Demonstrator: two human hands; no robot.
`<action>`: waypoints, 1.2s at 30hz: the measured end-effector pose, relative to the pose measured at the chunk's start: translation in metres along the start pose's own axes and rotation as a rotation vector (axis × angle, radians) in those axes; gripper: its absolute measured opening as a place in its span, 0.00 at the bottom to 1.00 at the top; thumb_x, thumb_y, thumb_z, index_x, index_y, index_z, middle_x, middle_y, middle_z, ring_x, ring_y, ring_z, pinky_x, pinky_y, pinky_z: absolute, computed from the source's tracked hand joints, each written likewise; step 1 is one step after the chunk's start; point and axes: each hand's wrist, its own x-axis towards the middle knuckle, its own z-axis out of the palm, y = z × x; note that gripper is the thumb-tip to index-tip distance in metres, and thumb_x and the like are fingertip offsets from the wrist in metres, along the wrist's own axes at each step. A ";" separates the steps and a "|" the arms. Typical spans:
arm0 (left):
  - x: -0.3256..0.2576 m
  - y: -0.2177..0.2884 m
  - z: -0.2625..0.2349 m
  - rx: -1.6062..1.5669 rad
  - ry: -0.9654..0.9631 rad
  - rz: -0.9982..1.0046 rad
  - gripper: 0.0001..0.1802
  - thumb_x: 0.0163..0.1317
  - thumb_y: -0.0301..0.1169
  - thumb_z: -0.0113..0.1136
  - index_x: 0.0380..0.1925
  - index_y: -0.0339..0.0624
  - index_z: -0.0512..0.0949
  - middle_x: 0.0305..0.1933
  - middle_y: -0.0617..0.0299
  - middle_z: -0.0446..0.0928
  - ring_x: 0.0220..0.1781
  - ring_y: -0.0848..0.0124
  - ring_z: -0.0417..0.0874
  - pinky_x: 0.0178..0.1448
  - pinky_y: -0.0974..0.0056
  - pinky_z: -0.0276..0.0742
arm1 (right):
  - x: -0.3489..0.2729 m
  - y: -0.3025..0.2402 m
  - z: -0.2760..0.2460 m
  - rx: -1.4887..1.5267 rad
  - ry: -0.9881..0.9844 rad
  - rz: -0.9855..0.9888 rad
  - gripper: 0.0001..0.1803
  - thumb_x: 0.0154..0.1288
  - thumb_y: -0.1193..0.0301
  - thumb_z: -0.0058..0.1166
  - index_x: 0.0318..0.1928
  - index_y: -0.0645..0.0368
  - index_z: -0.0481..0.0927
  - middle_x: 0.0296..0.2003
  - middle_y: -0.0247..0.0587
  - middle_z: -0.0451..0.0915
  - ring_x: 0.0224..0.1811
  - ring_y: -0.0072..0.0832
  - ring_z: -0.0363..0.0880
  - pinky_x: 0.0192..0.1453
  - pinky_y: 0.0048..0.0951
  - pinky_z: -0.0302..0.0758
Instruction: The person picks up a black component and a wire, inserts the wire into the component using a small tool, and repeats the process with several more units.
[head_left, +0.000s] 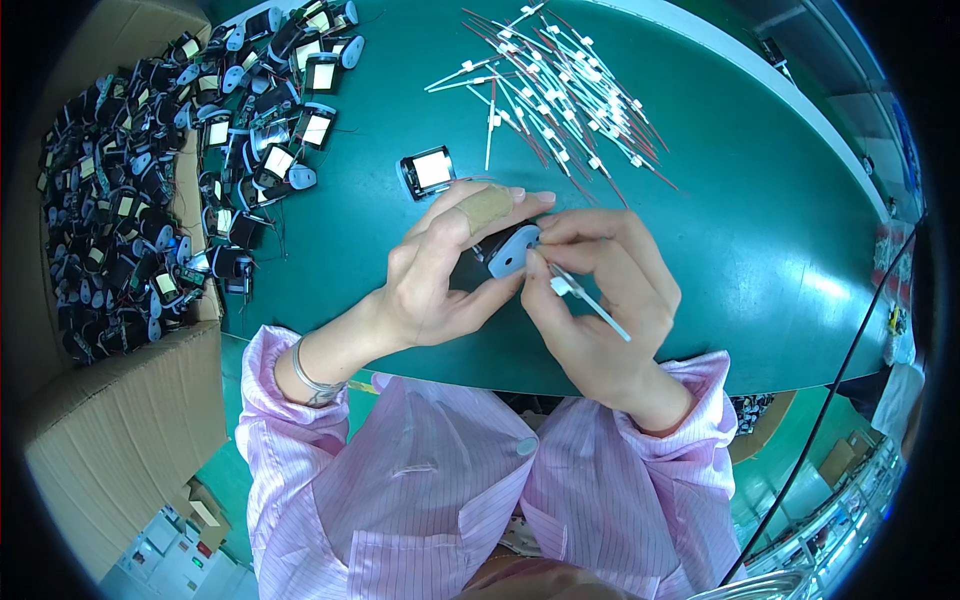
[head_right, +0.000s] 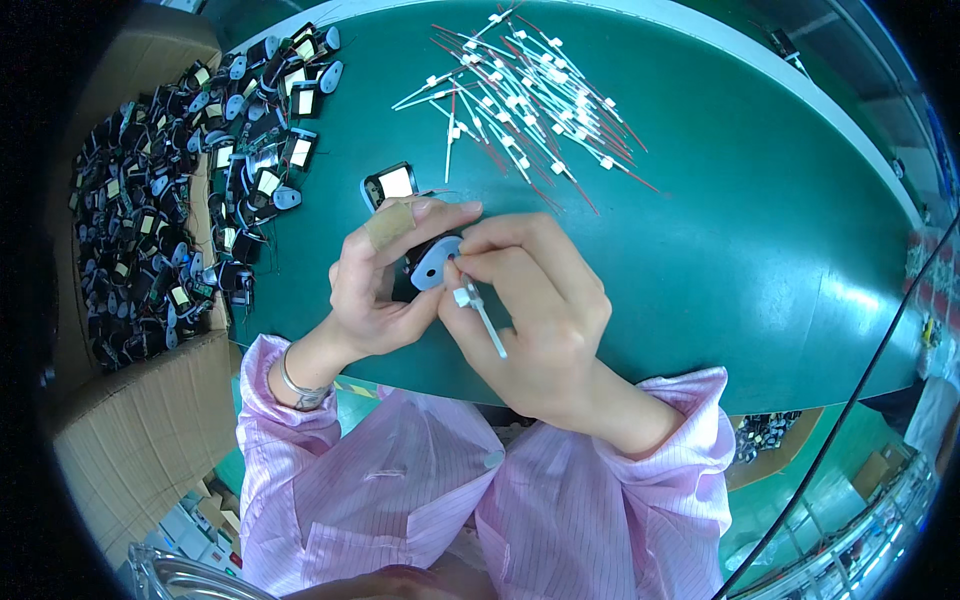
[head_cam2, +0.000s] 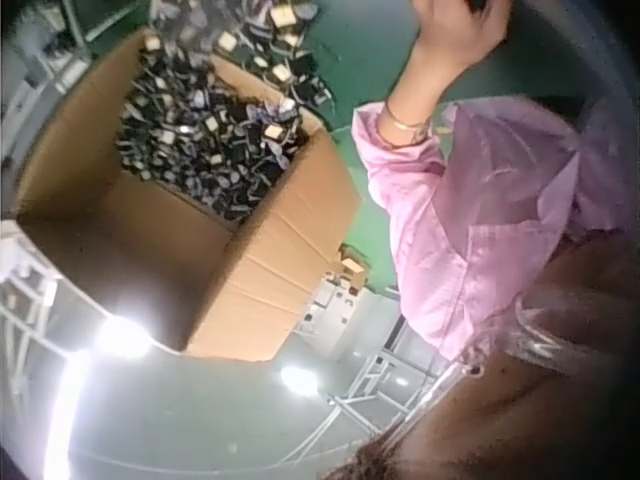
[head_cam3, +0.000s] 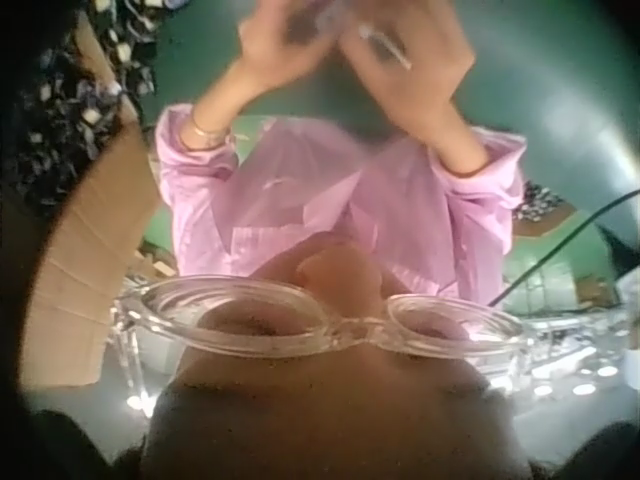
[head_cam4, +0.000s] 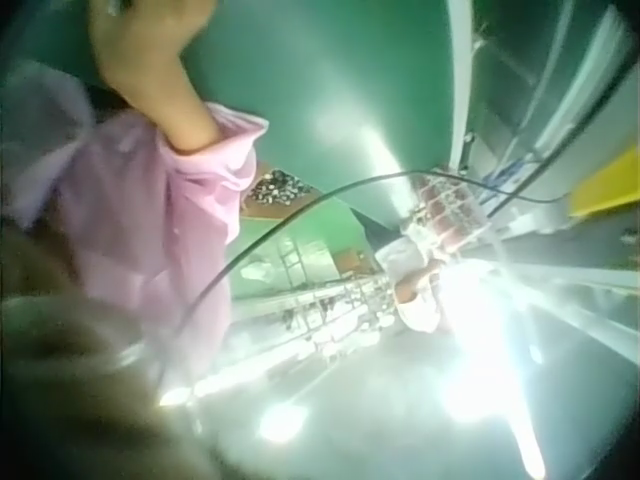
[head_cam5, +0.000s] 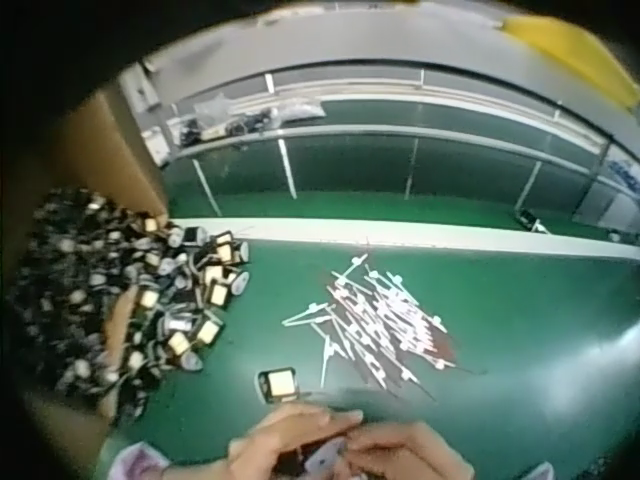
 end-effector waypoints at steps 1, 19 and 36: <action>0.001 0.000 0.001 -0.012 0.015 -0.030 0.32 0.45 0.16 0.69 0.53 0.26 0.68 0.49 0.44 0.81 0.46 0.53 0.81 0.48 0.57 0.78 | 0.003 -0.001 -0.001 -0.035 -0.031 0.001 0.09 0.47 0.82 0.65 0.31 0.65 0.79 0.30 0.44 0.79 0.27 0.28 0.79 0.30 0.25 0.75; 0.011 0.003 -0.022 0.152 -0.096 -0.125 0.25 0.42 0.23 0.74 0.43 0.34 0.78 0.54 0.51 0.75 0.45 0.59 0.76 0.51 0.58 0.71 | 0.017 -0.011 -0.023 -0.240 -0.302 0.220 0.06 0.54 0.83 0.62 0.33 0.64 0.83 0.20 0.41 0.76 0.18 0.29 0.73 0.24 0.28 0.68; 0.009 0.006 -0.030 -0.639 -0.143 -0.717 0.20 0.57 0.15 0.61 0.51 0.27 0.76 0.50 0.53 0.79 0.49 0.69 0.81 0.52 0.65 0.79 | 0.024 -0.001 -0.023 -0.305 -0.342 0.041 0.03 0.50 0.82 0.61 0.28 0.64 0.81 0.17 0.39 0.69 0.21 0.34 0.64 0.25 0.32 0.60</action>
